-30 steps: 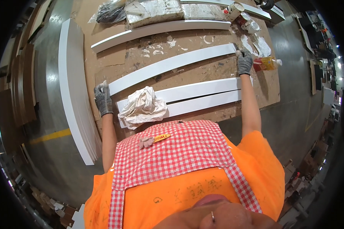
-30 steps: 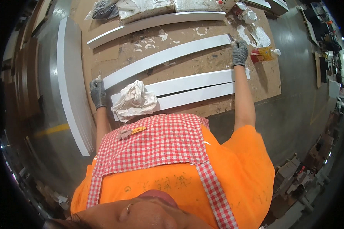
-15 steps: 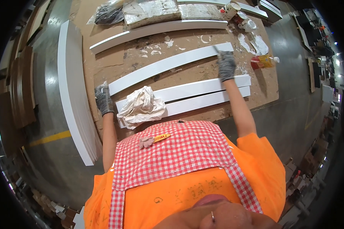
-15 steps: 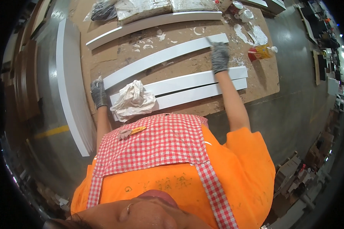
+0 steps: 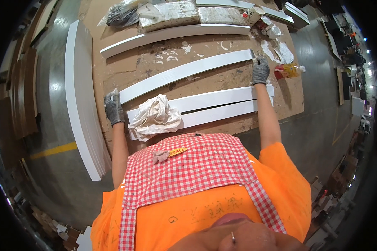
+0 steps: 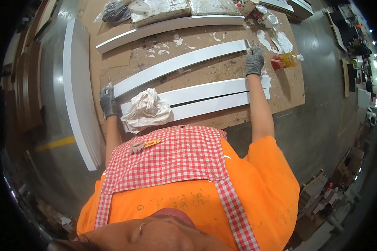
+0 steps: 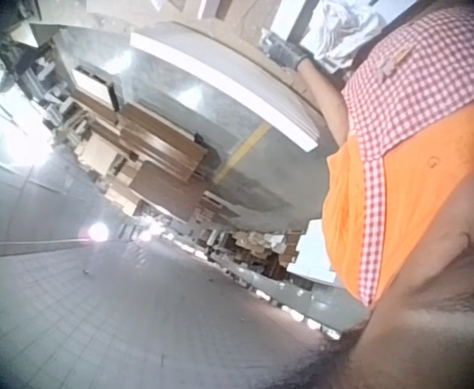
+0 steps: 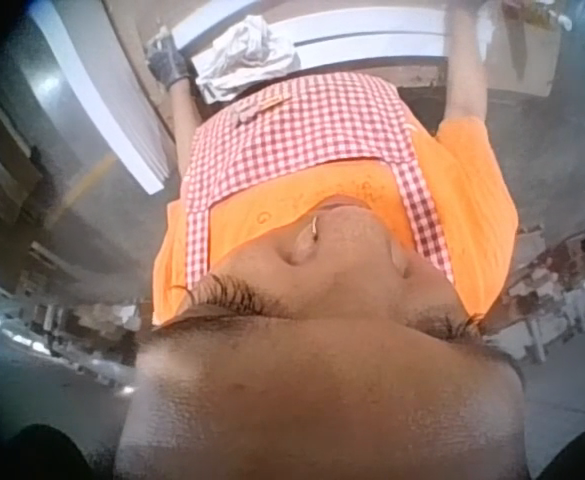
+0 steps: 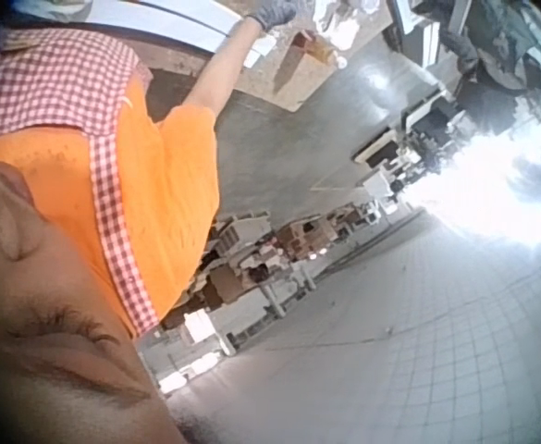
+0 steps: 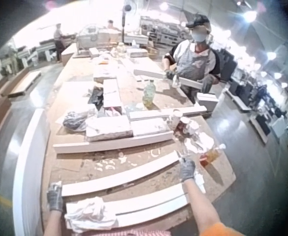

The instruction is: The person wipes several white planks with a cloth on a workbench. They handle the planks one at a time, wiping the surfaces and edges, then stacking them together.

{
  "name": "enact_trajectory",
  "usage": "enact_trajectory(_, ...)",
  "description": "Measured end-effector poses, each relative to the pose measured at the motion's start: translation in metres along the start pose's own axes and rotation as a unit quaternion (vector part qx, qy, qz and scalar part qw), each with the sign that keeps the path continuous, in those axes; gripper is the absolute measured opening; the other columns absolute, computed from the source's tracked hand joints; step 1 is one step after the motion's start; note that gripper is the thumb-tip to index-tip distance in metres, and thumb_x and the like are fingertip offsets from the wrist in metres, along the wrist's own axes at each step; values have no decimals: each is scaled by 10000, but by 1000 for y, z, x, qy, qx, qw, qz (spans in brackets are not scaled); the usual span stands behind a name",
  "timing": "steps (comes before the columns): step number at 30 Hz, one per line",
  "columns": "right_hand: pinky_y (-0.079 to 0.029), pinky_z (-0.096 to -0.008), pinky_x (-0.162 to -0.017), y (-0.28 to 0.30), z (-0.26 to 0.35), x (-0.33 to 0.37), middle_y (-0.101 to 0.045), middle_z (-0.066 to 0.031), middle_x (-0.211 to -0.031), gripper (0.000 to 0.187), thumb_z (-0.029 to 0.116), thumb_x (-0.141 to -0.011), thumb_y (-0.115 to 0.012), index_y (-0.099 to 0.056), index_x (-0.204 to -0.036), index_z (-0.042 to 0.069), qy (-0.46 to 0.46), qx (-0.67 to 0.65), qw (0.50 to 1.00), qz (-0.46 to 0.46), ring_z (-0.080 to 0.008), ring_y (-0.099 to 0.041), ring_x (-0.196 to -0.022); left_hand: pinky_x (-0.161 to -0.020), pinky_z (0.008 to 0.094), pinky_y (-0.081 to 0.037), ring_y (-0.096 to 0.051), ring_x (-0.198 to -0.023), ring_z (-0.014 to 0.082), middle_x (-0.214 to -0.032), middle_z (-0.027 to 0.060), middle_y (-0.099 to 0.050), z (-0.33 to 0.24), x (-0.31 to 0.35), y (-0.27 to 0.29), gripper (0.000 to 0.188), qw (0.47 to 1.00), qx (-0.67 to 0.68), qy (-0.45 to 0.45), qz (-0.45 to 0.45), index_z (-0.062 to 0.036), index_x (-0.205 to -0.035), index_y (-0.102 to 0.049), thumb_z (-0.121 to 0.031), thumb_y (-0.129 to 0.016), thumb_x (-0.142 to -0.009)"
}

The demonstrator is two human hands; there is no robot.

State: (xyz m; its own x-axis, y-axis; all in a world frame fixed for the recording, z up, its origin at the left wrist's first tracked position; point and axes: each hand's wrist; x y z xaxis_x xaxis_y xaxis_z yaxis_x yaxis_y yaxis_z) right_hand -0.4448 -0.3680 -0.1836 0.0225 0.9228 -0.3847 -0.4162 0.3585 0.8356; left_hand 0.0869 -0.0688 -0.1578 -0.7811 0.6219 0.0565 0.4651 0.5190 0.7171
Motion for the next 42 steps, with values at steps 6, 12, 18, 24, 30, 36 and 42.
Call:
enact_trajectory(6, -481, -405, -733, -2, -24, -18, -639, -181, -805, 204, 227, -819, -632, -663, -850, 28, -125, 1, 992, 3, -347, -614, -766, -825, 375, -440, -591, -885, 283, -951, 147, -630, -10, 1, 2, 378, 1000, 0, 8, 4, -24, -956, -613, -394, -562, -897)
enact_trajectory(12, -472, -364, -760, -17, 116, 24, -634, -163, -873, 145, 152, -818, -632, -654, -873, 20, 97, -120, 984, 94, -301, -608, -817, -814, 383, -447, -597, -876, 280, -941, 144, -637, -2, 11, -6, 368, 998, -5, -19, -65, -20, -955, -619, -378, -546, -907)
enact_trajectory(18, -478, -377, -801, -21, 85, 5, -636, -164, -885, 170, 164, -803, -640, -653, -881, 14, 62, -75, 995, 36, -329, -609, -848, -812, 378, -450, -600, -883, 278, -937, 144, -637, 15, 12, -14, 337, 994, 41, -32, -99, -17, -963, -622, -338, -531, -918)
enact_trajectory(24, -487, -376, -800, -25, 142, 36, -642, -156, -900, 145, 156, -830, -611, -650, -906, 39, 145, -88, 982, 86, -324, -612, -848, -799, 375, -451, -593, -852, 268, -907, 138, -633, 24, 11, -20, 344, 992, 62, -36, -108, -20, -944, -617, -353, -534, -921)
enact_trajectory(30, -473, -392, -813, -27, 74, -3, -622, -167, -894, 150, 145, -831, -589, -639, -919, 34, 112, 11, 993, 31, -339, -592, -873, -766, 362, -450, -578, -809, 253, -867, 132, -620, 19, 12, -17, 346, 992, 72, 5, -104, -20, -926, -601, -363, -549, -920)
enact_trajectory(36, -461, -412, -848, -30, 136, 28, -618, -171, -945, 151, 123, -828, -566, -626, -930, 28, 146, -87, 979, 116, -348, -587, -902, -766, 349, -456, -581, -802, 231, -868, 111, -628, 12, 15, -17, 332, 990, 66, -3, -126, -18, -935, -600, -348, -558, -921)
enact_trajectory(42, -461, -432, -800, -33, 55, 5, -597, -203, -940, 156, 142, -898, -504, -601, -938, 27, 5, -40, 998, 46, -372, -571, -867, -754, 340, -456, -566, -777, 208, -843, 93, -613, 13, 18, -14, 313, 991, 67, -3, -117, -18, -937, -591, -329, -563, -923)
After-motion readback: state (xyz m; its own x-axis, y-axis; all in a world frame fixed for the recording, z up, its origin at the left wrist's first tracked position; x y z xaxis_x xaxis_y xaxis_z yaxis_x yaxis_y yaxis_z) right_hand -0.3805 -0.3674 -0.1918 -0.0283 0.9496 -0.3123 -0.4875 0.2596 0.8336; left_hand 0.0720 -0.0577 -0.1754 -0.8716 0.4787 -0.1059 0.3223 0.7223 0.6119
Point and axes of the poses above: each hand's wrist, its own x-axis away from the middle knuckle, its own y-axis out of the back of the hand, z = x × y
